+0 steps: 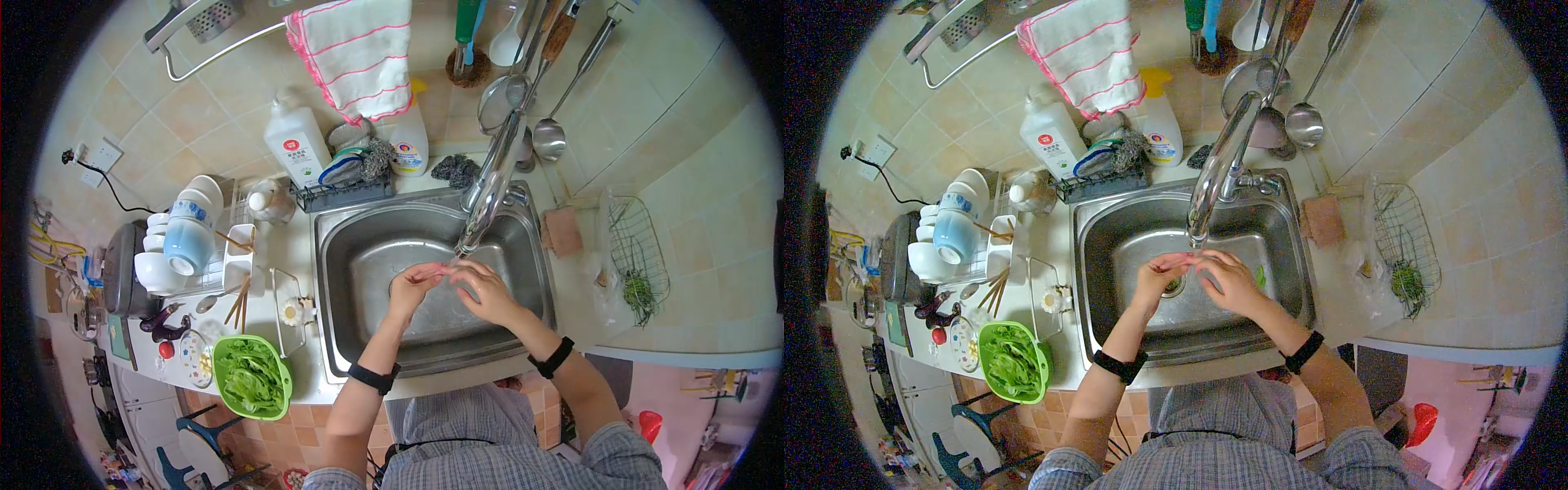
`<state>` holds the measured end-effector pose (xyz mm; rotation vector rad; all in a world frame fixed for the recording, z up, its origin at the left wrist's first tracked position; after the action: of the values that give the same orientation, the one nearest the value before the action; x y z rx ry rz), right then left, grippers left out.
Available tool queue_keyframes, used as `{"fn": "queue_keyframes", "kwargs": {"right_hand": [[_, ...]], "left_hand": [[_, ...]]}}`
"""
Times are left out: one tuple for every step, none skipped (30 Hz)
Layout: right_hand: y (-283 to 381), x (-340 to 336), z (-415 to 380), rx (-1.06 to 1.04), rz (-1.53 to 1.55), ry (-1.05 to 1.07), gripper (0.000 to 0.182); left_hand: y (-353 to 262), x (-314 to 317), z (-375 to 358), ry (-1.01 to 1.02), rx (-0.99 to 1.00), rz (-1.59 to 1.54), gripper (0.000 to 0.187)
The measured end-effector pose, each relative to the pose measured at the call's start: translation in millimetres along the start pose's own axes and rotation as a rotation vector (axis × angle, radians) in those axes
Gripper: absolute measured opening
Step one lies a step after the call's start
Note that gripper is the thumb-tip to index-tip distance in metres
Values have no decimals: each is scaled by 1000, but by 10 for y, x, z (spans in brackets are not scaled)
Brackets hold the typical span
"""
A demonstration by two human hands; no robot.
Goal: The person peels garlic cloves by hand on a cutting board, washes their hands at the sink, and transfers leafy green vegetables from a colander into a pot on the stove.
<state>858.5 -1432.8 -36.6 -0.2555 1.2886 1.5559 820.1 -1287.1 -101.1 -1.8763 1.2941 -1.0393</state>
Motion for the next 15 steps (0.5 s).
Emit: {"fn": "queue_keyframes", "kwargs": {"right_hand": [[44, -12, -17, -80, -134, 74, 26], [68, -47, -34, -78, -133, 74, 26], [101, -57, -50, -96, -203, 163, 32], [116, -51, -70, -114, -274, 252, 38], [115, -51, -89, -110, -277, 251, 38], [112, -49, -107, -114, -332, 254, 43], [111, -52, -116, -119, -387, 256, 49], [112, -62, -122, -115, -389, 253, 49], [123, -60, -124, -127, -409, 291, 50], [129, -54, -126, -139, -429, 329, 52], [124, -50, -129, -137, -429, 326, 52], [114, -41, -131, -143, -429, 319, 52], [107, -29, -132, -149, -429, 312, 51], [99, -17, -132, -148, -428, 310, 51], [91, -2, -131, -152, -434, 316, 50]], "left_hand": [[14, 13, -3, 52, -18, -75, 24], [23, 29, -5, 105, -35, -150, 23], [6, 41, -10, 107, -37, -149, 23], [7, 64, -3, 142, -100, -248, 23], [8, 91, 1, 177, -163, -346, 24], [-6, 101, 3, 182, -165, -345, 24], [-20, 107, 3, 213, -176, -392, 25], [-29, 118, 6, 243, -188, -439, 26], [-32, 127, 14, 245, -191, -435, 26], [-26, 126, 26, 213, -206, -416, 28], [-16, 120, 37, 181, -221, -396, 29], [-11, 122, 49, 181, -221, -394, 29], [-5, 115, 61, 174, -211, -392, 29], [2, 104, 72, 166, -201, -390, 29], [14, 94, 86, 165, -202, -388, 29]]}}
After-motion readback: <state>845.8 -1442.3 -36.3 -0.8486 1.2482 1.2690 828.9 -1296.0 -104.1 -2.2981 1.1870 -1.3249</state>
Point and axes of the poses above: each hand's wrist, its own z-axis towards the middle knuckle, its own x-axis out of the palm, y = z × x, the point moved 4 cm from there along z, towards the middle knuckle, and after that the axes turned 15 degrees about -x, right-handed, at the moved point
